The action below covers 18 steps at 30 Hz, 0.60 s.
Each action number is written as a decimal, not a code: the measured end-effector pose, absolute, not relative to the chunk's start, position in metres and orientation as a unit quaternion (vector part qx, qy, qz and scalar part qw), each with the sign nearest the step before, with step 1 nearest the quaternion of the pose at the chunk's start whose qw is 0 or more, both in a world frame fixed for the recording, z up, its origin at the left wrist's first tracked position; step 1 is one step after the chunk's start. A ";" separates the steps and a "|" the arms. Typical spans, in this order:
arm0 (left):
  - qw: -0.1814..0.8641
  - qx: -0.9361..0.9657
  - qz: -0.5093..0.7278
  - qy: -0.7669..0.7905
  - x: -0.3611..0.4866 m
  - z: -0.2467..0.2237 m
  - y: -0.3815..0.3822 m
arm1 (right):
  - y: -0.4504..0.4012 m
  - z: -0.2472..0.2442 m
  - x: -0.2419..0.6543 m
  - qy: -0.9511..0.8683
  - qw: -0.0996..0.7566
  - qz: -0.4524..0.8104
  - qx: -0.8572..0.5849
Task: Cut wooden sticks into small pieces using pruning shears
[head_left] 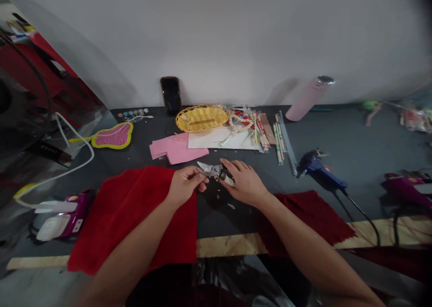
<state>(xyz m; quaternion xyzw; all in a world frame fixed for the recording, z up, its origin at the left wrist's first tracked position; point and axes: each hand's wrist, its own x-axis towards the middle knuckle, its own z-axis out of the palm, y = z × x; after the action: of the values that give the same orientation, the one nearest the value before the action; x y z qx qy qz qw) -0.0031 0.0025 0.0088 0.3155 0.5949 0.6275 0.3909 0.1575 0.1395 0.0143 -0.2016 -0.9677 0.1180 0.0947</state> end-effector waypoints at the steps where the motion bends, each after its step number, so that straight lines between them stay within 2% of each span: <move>1: 0.393 0.313 0.629 0.593 -0.003 0.010 0.002 | 0.139 0.014 0.157 -0.968 0.093 0.122 -0.200; 18: 0.387 0.303 0.637 0.594 -0.003 0.007 0.004 | 0.139 0.011 0.156 -0.967 0.091 0.108 -0.212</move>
<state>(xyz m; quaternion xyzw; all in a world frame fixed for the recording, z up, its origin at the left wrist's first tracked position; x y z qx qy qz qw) -0.0033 0.0042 0.0071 0.3026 0.5945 0.6365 0.3871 0.1565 0.1386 0.0107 -0.2124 -0.9669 0.1084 0.0908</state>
